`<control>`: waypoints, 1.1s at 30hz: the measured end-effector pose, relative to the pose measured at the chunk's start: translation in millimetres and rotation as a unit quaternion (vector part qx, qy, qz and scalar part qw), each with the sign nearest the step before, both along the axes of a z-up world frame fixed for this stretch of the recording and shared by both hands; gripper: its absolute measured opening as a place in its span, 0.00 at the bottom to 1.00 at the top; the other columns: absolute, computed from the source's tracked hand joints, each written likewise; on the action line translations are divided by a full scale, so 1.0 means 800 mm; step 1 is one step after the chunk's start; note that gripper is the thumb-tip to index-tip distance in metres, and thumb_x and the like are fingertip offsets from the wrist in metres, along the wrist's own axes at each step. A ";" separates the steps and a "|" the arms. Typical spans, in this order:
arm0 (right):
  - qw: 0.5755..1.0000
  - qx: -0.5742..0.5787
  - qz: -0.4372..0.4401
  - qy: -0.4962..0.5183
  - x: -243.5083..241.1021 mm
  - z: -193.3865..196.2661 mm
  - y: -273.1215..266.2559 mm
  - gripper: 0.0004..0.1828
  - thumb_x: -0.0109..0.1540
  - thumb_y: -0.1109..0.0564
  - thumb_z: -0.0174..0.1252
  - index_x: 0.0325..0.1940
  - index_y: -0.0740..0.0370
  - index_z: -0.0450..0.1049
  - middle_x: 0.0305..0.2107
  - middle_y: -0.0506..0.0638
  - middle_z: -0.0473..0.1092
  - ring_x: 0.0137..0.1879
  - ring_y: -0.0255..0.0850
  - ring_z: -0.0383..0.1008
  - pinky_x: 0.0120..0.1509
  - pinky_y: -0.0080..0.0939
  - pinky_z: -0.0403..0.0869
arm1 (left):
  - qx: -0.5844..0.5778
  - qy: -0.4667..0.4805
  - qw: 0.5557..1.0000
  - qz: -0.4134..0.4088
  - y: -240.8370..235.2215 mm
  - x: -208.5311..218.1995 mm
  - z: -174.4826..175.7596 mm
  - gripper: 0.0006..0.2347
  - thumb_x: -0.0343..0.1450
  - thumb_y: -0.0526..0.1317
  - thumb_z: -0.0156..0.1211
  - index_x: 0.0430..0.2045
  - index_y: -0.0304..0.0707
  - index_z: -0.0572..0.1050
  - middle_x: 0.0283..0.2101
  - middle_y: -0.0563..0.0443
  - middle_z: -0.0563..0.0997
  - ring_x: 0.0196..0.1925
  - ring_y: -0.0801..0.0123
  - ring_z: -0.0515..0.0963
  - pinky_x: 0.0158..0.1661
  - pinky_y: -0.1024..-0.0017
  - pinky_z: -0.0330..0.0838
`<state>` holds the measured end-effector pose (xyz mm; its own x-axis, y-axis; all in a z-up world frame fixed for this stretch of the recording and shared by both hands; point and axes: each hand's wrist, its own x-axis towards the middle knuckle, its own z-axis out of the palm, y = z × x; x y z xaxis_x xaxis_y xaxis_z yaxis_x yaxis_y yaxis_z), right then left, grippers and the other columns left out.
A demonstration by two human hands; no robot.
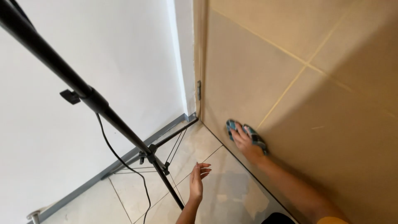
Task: Wipe and clean multiple surfaces including a door, equipment stand, television screen, and window.
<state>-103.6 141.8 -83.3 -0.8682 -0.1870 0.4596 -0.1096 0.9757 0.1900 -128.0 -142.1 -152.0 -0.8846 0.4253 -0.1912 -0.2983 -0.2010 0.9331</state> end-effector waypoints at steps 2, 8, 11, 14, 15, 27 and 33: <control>0.969 0.227 -0.034 -0.089 0.034 -0.013 0.002 0.26 0.60 0.57 0.52 0.62 0.70 0.74 0.71 0.58 0.58 0.79 0.57 0.50 0.78 0.61 0.56 | 0.018 0.026 0.999 -0.010 0.003 -0.003 0.045 0.24 0.78 0.54 0.35 0.37 0.34 0.77 0.45 0.47 0.84 0.46 0.63 0.81 0.52 0.64 0.73; 0.993 -0.021 -0.022 0.118 0.092 0.248 -0.012 0.21 0.62 0.59 0.54 0.59 0.63 0.74 0.68 0.52 0.65 0.77 0.55 0.58 0.73 0.64 0.58 | 0.056 0.110 0.991 -0.055 0.042 -0.014 0.149 0.23 0.79 0.52 0.37 0.38 0.32 0.78 0.45 0.45 0.84 0.45 0.61 0.82 0.51 0.63 0.74; 0.953 0.088 -0.151 0.248 0.178 0.345 -0.014 0.20 0.67 0.59 0.56 0.63 0.50 0.78 0.68 0.48 0.66 0.77 0.52 0.60 0.75 0.62 0.54 | 0.067 0.159 0.982 -0.076 0.087 -0.016 0.182 0.21 0.80 0.49 0.37 0.40 0.32 0.78 0.47 0.42 0.83 0.48 0.59 0.81 0.51 0.63 0.75; 0.912 0.108 -0.275 0.284 0.313 0.339 0.018 0.22 0.68 0.60 0.58 0.66 0.42 0.80 0.72 0.48 0.61 0.79 0.58 0.58 0.82 0.65 0.44 | 0.047 0.327 0.943 -0.043 0.138 0.036 0.275 0.15 0.79 0.40 0.40 0.46 0.30 0.76 0.56 0.41 0.78 0.59 0.58 0.75 0.59 0.61 0.68; 0.908 0.109 -0.288 0.284 0.372 0.319 0.038 0.22 0.68 0.60 0.58 0.66 0.42 0.80 0.72 0.48 0.61 0.79 0.58 0.58 0.82 0.65 0.44 | 0.048 0.329 0.942 -0.057 0.151 0.060 0.303 0.15 0.79 0.40 0.40 0.46 0.30 0.76 0.56 0.41 0.78 0.59 0.58 0.75 0.59 0.61 0.68; 0.619 0.063 -0.518 0.587 0.605 0.214 0.097 0.31 0.76 0.41 0.41 0.82 0.52 0.60 0.79 0.57 0.36 0.84 0.61 0.38 0.84 0.72 0.48 | 0.111 0.588 0.792 -0.126 0.266 0.260 0.372 0.23 0.79 0.34 0.47 0.73 0.34 0.58 0.80 0.36 0.44 0.83 0.37 0.39 0.76 0.46 0.39; 0.794 0.152 -0.431 0.401 0.531 0.130 0.078 0.26 0.71 0.43 0.56 0.72 0.52 0.70 0.74 0.57 0.47 0.80 0.70 0.43 0.78 0.82 0.53 | 0.065 0.598 0.797 -0.055 0.353 0.322 0.287 0.28 0.80 0.38 0.44 0.77 0.39 0.45 0.80 0.34 0.36 0.82 0.34 0.31 0.74 0.37 0.24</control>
